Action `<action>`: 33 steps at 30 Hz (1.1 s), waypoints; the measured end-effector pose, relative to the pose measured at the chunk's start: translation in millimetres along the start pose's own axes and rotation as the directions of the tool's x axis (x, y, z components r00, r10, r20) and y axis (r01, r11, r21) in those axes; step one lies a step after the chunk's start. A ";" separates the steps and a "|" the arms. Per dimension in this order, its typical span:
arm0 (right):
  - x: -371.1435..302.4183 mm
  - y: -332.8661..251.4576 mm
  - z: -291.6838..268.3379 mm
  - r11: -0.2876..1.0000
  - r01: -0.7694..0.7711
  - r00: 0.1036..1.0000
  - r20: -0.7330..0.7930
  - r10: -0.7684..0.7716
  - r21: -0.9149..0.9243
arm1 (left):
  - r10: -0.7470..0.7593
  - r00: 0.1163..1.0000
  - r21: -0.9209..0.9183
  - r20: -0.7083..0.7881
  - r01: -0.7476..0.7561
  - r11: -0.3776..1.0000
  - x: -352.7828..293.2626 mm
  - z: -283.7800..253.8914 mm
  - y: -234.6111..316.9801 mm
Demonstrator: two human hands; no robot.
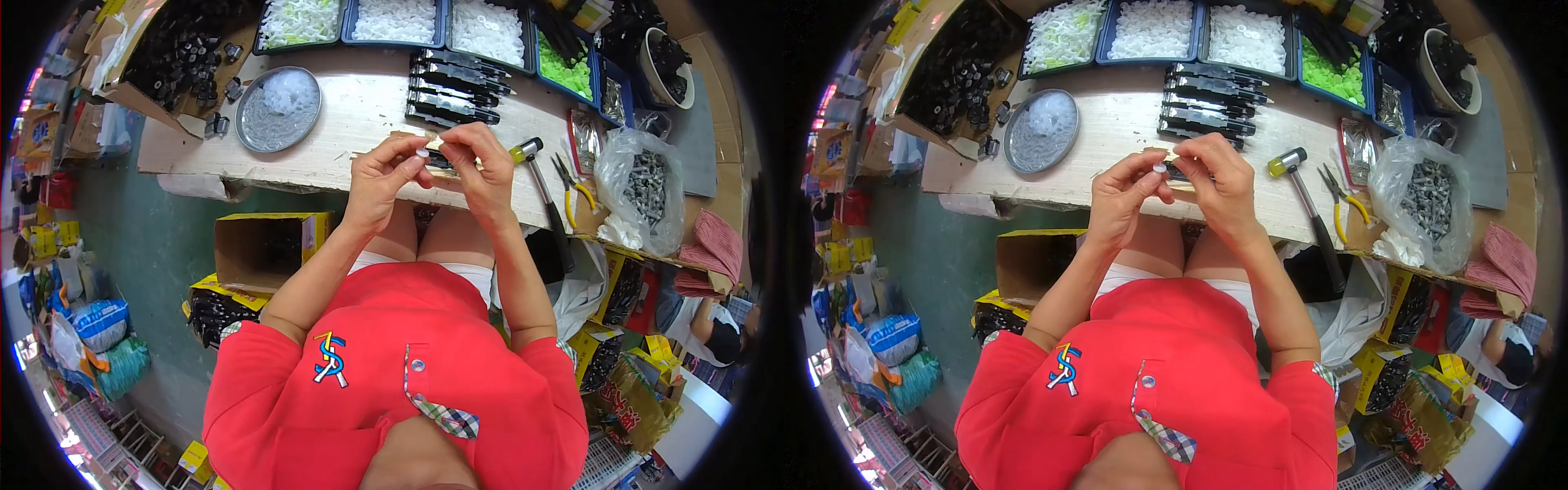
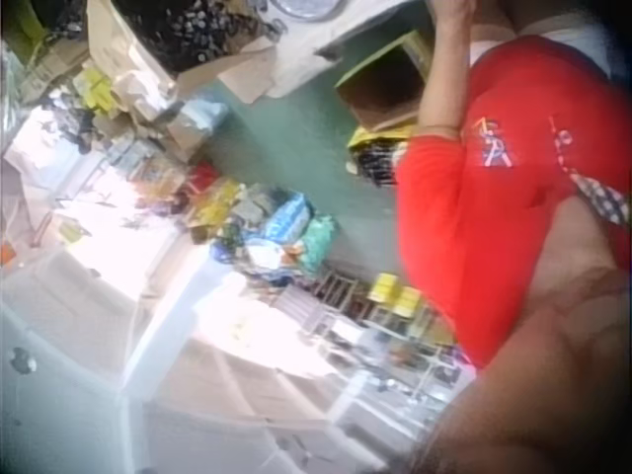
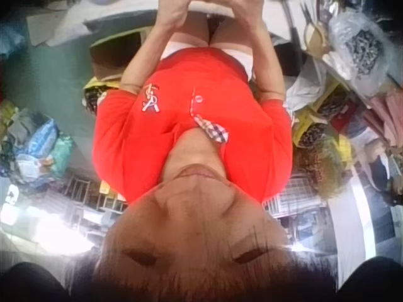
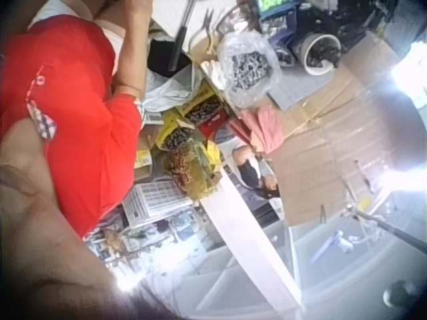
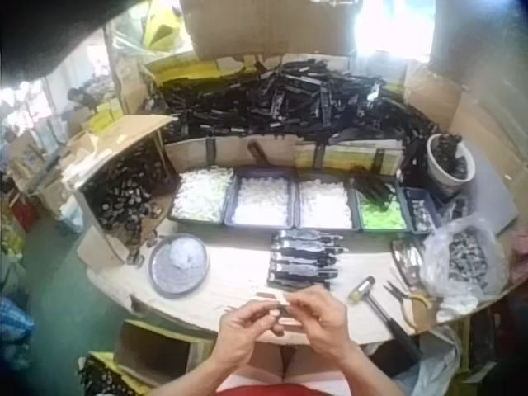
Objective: Assembling small plastic toy components at a factory workbench using a hammer and pliers.
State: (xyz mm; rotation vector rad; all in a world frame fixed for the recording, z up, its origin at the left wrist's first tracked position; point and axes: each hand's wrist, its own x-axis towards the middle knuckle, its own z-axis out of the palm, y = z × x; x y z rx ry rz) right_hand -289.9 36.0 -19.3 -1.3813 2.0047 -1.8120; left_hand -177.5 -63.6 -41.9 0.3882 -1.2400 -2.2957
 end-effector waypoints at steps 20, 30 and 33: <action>-10.4 30.2 15.7 0.874 0.148 0.969 0.246 -0.034 -0.462 | 0.112 0.994 0.646 -0.007 -0.081 0.759 25.1 -35.5 8.7; -2.0 36.5 18.6 0.748 0.288 0.941 0.320 -0.107 -0.598 | 0.068 0.992 0.833 0.104 -0.124 0.539 38.6 -37.0 -0.8; -0.8 46.1 2.5 0.842 0.216 0.968 0.220 -0.119 -0.495 | 0.028 0.982 0.885 0.186 -0.180 0.429 49.7 -30.8 9.3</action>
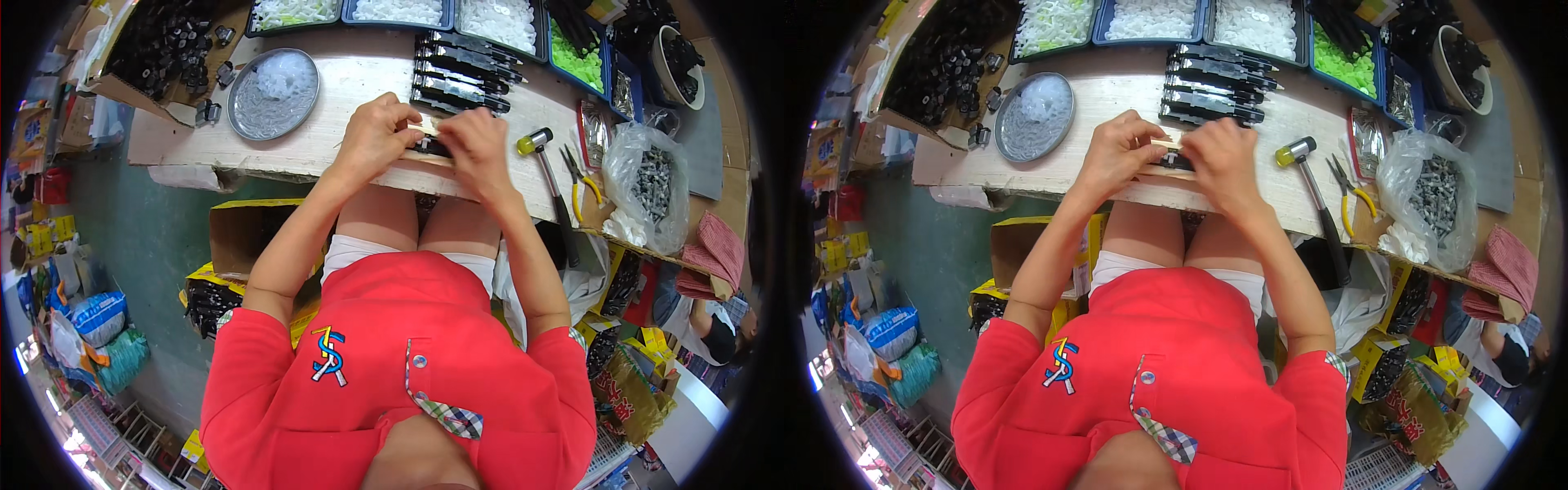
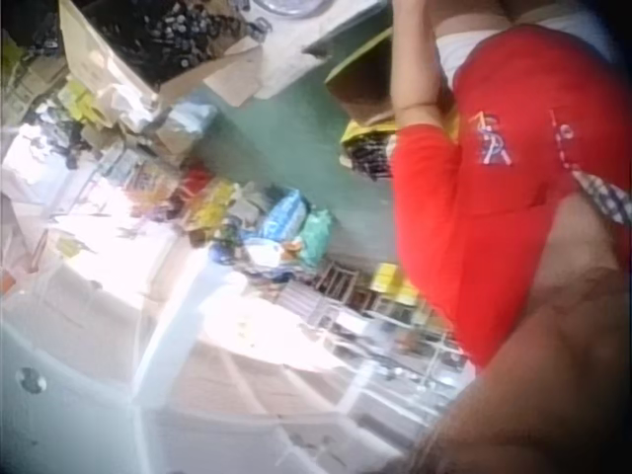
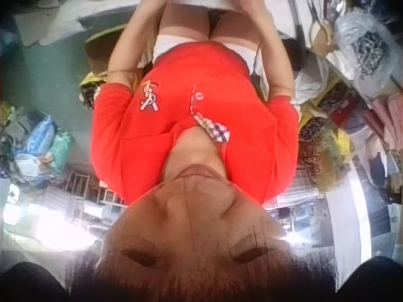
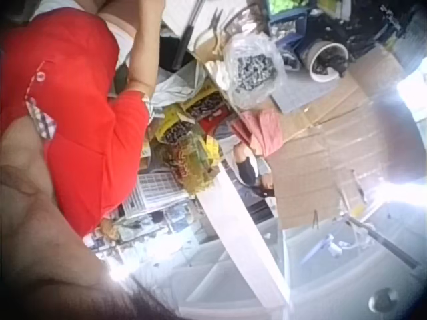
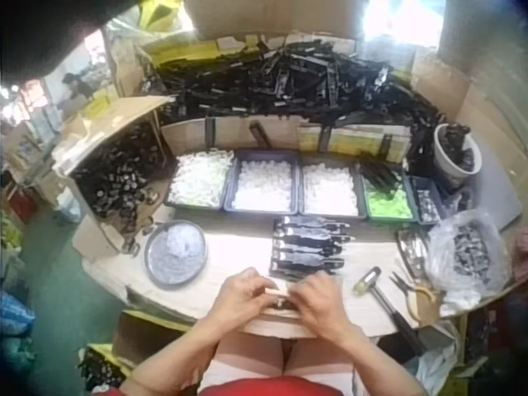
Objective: Assembling small plastic toy components at a factory workbench using a hammer and pliers.
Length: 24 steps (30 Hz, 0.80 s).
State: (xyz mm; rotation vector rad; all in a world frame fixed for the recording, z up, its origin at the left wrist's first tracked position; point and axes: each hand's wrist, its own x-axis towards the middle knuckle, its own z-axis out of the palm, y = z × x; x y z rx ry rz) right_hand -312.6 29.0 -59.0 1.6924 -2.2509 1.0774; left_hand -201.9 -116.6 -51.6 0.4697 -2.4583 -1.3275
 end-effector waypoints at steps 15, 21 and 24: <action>-24.4 22.0 -68.5 0.947 -0.308 0.946 -0.075 0.315 0.089 | 0.380 0.838 0.802 0.391 -0.513 0.305 221.5 50.8 29.8; -30.1 33.1 -73.8 0.935 -0.339 0.935 -0.071 0.347 0.108 | 0.418 0.803 0.762 0.425 -0.566 0.315 238.8 42.3 25.5; -28.1 31.3 -75.7 0.926 -0.349 0.928 -0.087 0.363 0.143 | 0.439 0.858 0.627 0.267 -0.501 0.597 238.7 31.3 28.7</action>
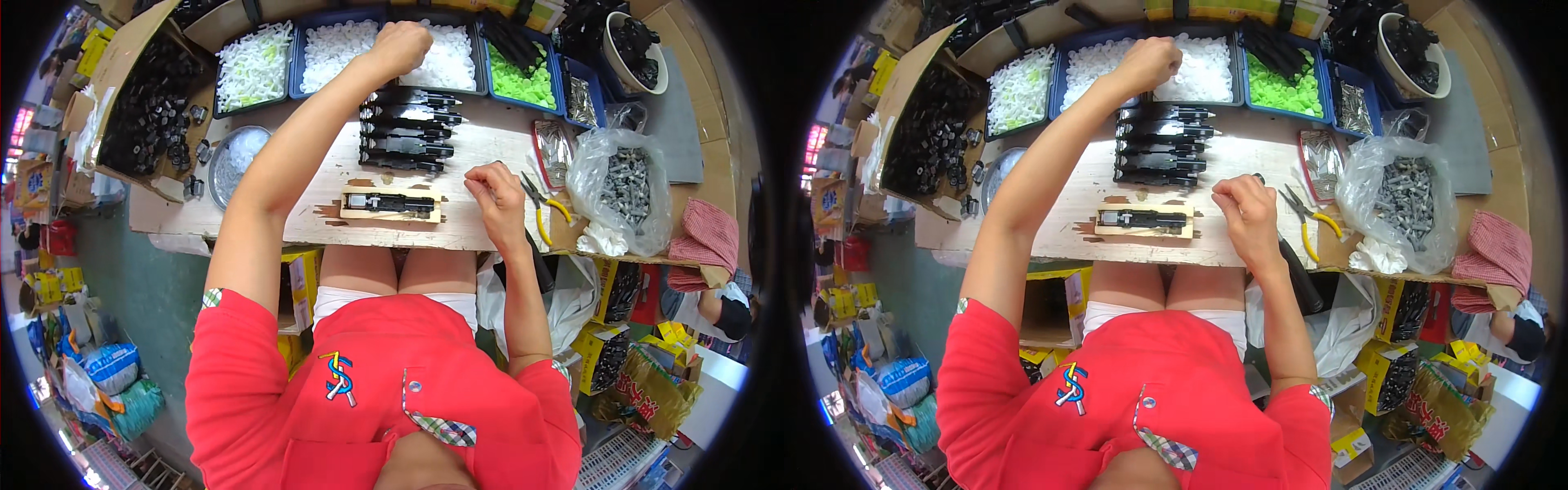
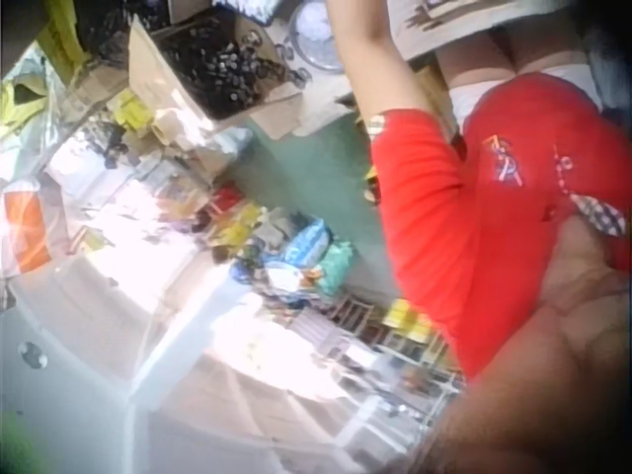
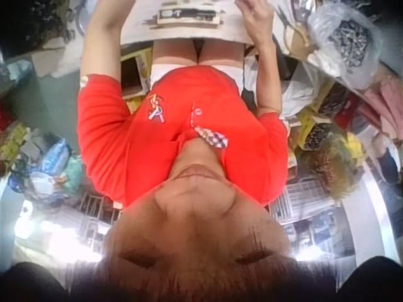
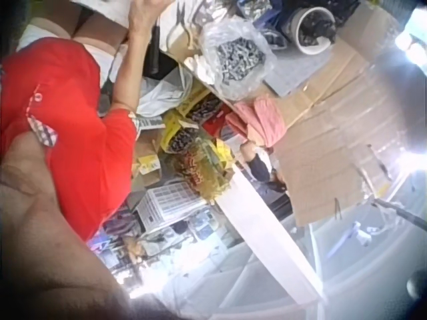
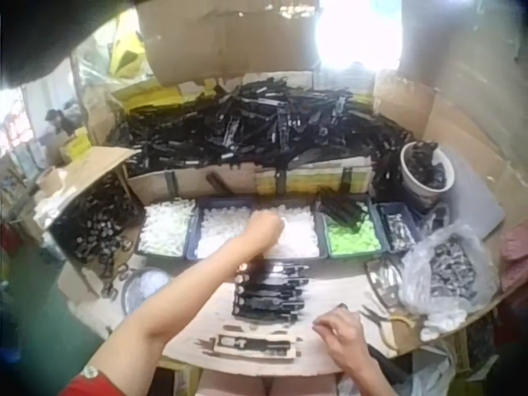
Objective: Assembling small plastic toy components at a factory workbench using a hammer and pliers.
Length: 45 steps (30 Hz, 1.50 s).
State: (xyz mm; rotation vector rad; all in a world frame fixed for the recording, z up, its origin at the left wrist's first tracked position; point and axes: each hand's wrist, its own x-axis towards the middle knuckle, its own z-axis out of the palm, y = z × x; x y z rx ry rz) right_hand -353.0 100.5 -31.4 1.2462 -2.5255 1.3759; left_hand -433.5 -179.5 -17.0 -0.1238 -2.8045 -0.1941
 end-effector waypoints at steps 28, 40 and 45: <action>10.0 -66.9 32.3 0.876 -0.158 0.977 0.202 0.071 0.456 | -0.270 0.876 -0.886 0.399 0.293 -0.360 -214.7 -49.9 112.3; 1.4 -66.6 54.3 0.957 0.289 0.956 -0.066 -0.286 0.033 | -0.483 0.803 -0.861 0.350 0.072 -0.504 -226.8 -31.1 114.3; 1.3 -59.4 55.4 0.942 0.332 0.942 -0.044 -0.334 -0.054 | -0.569 0.782 -0.964 0.253 0.256 -0.076 -223.8 -39.5 110.1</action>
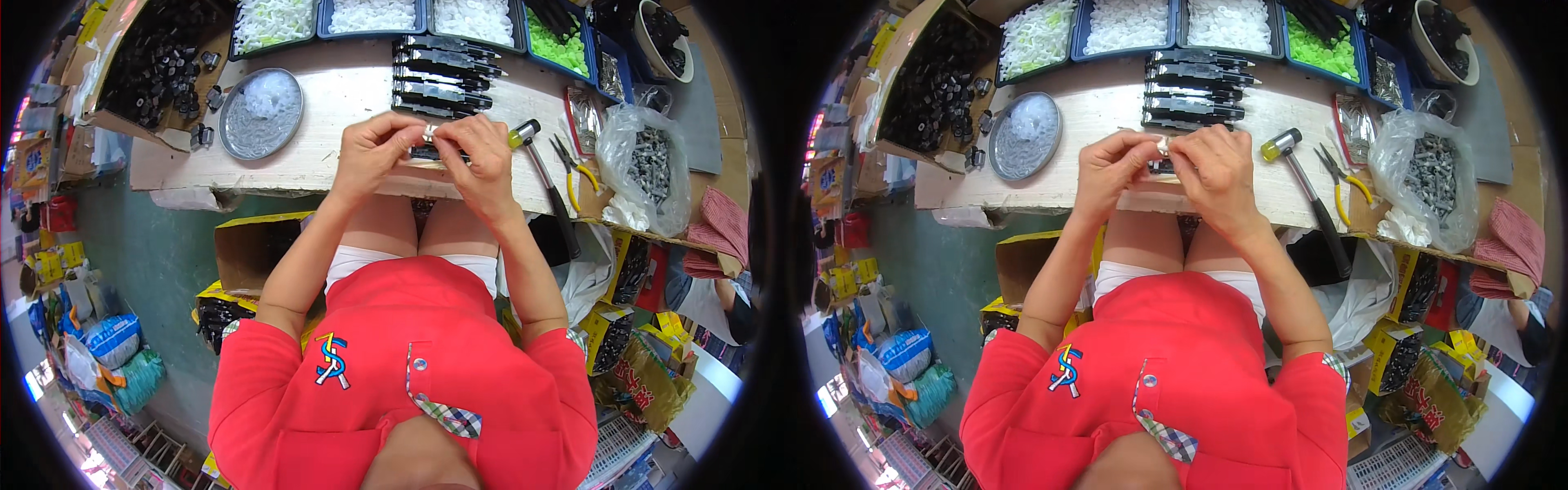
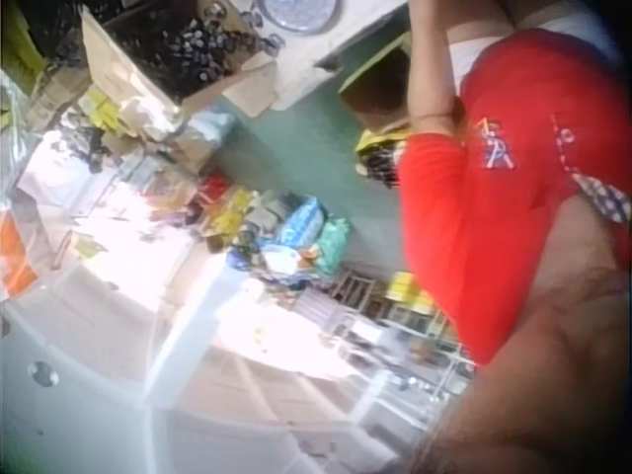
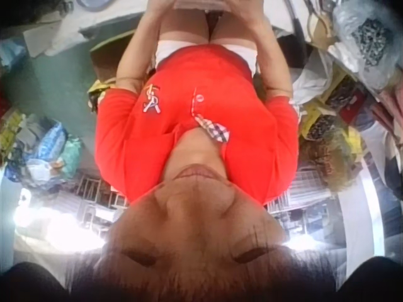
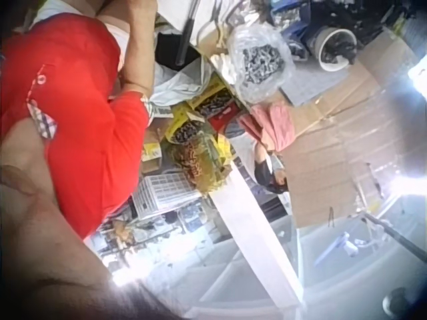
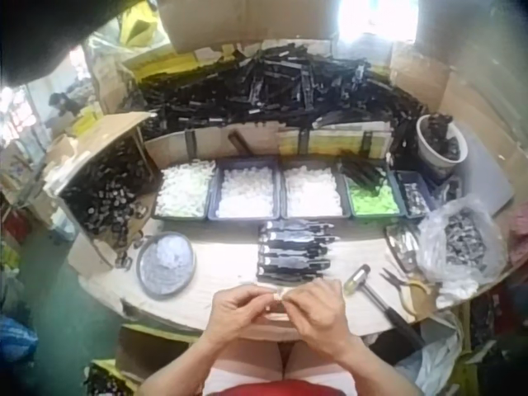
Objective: Assembling small plastic toy components at a factory workbench using a hammer and pliers.
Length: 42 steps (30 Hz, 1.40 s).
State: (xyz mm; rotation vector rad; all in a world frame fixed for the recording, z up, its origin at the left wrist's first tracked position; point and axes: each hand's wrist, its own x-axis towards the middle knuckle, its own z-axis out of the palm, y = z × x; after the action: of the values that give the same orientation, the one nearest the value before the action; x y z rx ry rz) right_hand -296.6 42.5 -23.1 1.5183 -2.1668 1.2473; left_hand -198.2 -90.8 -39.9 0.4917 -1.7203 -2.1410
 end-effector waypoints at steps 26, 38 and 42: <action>-20.3 71.1 -80.4 0.963 -0.262 0.962 0.065 0.266 -0.055 | -0.198 0.911 0.930 0.360 -0.333 0.158 34.0 11.6 26.4; -21.8 180.3 -133.8 0.683 -0.428 0.851 -0.010 0.525 -0.592 | 0.036 0.756 0.751 0.654 -0.642 -0.156 189.8 152.2 43.0; -15.7 194.8 -124.8 0.594 -0.403 0.805 0.040 0.592 -0.696 | -0.005 0.742 0.713 0.671 -0.646 -0.274 238.7 184.9 6.6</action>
State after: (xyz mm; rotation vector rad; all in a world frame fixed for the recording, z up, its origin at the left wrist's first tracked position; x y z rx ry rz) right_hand -490.3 165.9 -55.4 0.8094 -2.9057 0.2312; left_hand -495.4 -47.0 -7.9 -0.3360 -3.0171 0.1220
